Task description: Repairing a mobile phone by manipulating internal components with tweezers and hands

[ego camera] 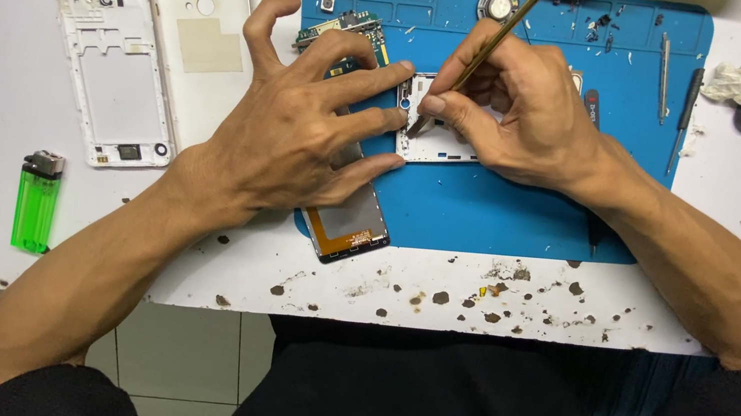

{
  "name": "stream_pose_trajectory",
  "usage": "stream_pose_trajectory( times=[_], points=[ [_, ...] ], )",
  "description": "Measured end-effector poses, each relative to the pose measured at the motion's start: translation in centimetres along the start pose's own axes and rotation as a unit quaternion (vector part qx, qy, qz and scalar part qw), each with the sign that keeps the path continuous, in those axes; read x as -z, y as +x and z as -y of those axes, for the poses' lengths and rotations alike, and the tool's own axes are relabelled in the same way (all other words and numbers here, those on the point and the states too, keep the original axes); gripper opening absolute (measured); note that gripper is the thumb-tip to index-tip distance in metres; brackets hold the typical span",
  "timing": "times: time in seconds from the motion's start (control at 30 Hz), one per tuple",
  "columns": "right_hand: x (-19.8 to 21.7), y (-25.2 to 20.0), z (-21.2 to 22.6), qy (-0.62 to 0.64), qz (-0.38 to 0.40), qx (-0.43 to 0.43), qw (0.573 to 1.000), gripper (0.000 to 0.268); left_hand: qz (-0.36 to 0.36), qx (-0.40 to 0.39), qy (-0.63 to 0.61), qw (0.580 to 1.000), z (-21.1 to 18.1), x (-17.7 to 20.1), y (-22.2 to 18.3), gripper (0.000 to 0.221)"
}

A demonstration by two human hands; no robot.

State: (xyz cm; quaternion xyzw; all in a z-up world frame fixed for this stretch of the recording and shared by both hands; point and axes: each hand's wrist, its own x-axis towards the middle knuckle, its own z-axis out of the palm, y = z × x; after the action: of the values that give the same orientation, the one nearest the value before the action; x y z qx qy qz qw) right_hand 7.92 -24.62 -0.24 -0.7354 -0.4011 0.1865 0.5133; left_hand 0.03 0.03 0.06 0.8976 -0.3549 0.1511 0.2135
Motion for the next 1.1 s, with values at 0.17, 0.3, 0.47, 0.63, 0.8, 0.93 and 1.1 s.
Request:
stream_pose_trajectory(
  times=[0.17, 0.3, 0.47, 0.63, 0.8, 0.93, 1.1],
  points=[
    [-0.02, 0.02, 0.1, 0.006, 0.016, 0.009, 1.0, 0.018, -0.002, -0.002, 0.005, 1.0, 0.01, 0.0, 0.04, 0.03],
    [0.05, -0.02, -0.15, 0.021, -0.009, 0.005, 1.0, 0.019, 0.0, 0.002, -0.002, 1.0, -0.02, -0.02, 0.01, 0.029],
    [0.09, 0.06, 0.27, -0.005, 0.018, 0.018, 1.0, 0.019, -0.003, 0.0, 0.0, 1.0, 0.01, -0.06, 0.01, 0.031],
    [-0.01, -0.17, -0.49, 0.037, -0.014, 0.016, 0.999, 0.021, 0.008, 0.0, 0.007, 1.0, 0.01, -0.15, -0.09, 0.031],
    [0.06, -0.04, -0.02, -0.016, 0.02, 0.037, 0.999, 0.021, -0.001, 0.0, -0.003, 1.0, 0.06, -0.2, -0.13, 0.032],
    [0.12, -0.08, 0.0, 0.023, 0.019, 0.026, 0.999, 0.019, 0.0, 0.0, 0.004, 1.0, 0.06, -0.12, 0.03, 0.031],
    [-0.02, -0.05, 0.22, -0.013, 0.02, 0.031, 0.999, 0.02, 0.002, 0.002, 0.003, 1.0, 0.07, -0.22, -0.05, 0.032]
  ],
)
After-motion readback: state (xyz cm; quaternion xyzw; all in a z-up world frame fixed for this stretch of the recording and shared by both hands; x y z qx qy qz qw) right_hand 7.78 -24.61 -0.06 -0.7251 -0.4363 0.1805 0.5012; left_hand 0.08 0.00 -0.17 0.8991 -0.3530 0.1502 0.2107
